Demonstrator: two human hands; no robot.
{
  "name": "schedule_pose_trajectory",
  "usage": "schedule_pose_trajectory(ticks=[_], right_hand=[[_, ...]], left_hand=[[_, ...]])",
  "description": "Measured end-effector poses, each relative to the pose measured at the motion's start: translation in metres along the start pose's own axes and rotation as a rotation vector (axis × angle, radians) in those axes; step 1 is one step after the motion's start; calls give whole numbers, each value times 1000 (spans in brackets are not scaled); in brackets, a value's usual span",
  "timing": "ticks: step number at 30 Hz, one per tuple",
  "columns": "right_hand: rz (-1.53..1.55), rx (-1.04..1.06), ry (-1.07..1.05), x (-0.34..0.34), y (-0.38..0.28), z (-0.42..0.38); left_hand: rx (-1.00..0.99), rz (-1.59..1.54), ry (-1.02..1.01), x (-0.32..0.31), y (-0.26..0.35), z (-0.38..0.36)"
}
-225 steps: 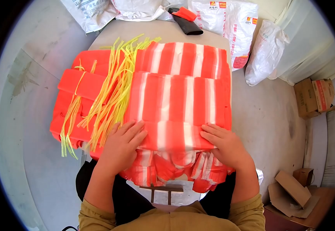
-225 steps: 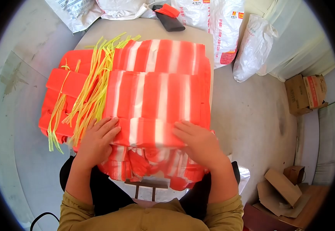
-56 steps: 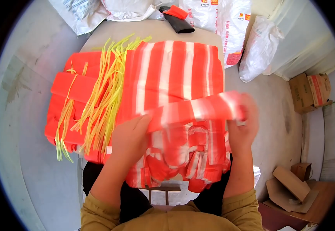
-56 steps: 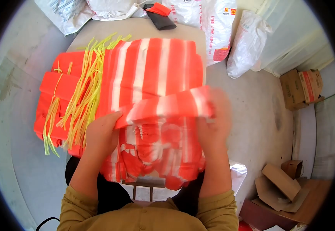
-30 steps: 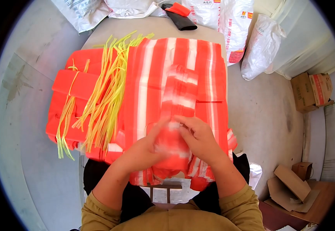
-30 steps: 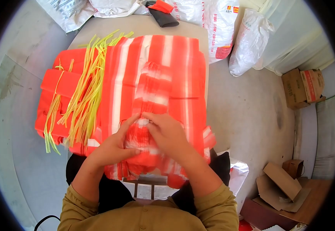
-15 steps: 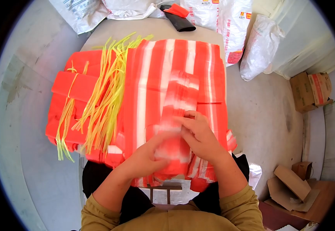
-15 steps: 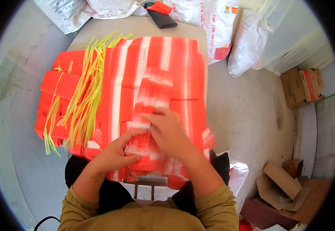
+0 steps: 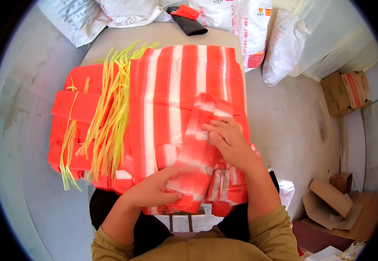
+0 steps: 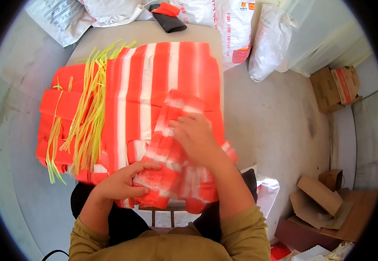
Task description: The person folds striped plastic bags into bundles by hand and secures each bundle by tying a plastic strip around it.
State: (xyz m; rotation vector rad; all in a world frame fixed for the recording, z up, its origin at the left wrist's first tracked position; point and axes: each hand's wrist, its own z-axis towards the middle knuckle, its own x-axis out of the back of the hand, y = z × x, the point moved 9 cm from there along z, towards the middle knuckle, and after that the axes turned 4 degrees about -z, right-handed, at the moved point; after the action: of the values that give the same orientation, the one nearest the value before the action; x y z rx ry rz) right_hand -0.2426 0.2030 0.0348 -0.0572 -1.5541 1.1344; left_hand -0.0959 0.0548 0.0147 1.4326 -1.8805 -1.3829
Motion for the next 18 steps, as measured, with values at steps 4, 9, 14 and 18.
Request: schedule_pose_trajectory(ticks=[4, 9, 14, 18], right_hand=[[-186, 14, 146, 10, -1, 0], [-316, 280, 158, 14, -54, -2], [-349, 349, -144, -44, -38, -10], [-488, 214, -36, -21, -19, 5]], left_hand=[[55, -37, 0, 0, -6, 0], [0, -17, -9, 1, -7, 0], [-45, 130, -17, 3, -6, 1], [-43, 129, -34, 1, 1, -1]])
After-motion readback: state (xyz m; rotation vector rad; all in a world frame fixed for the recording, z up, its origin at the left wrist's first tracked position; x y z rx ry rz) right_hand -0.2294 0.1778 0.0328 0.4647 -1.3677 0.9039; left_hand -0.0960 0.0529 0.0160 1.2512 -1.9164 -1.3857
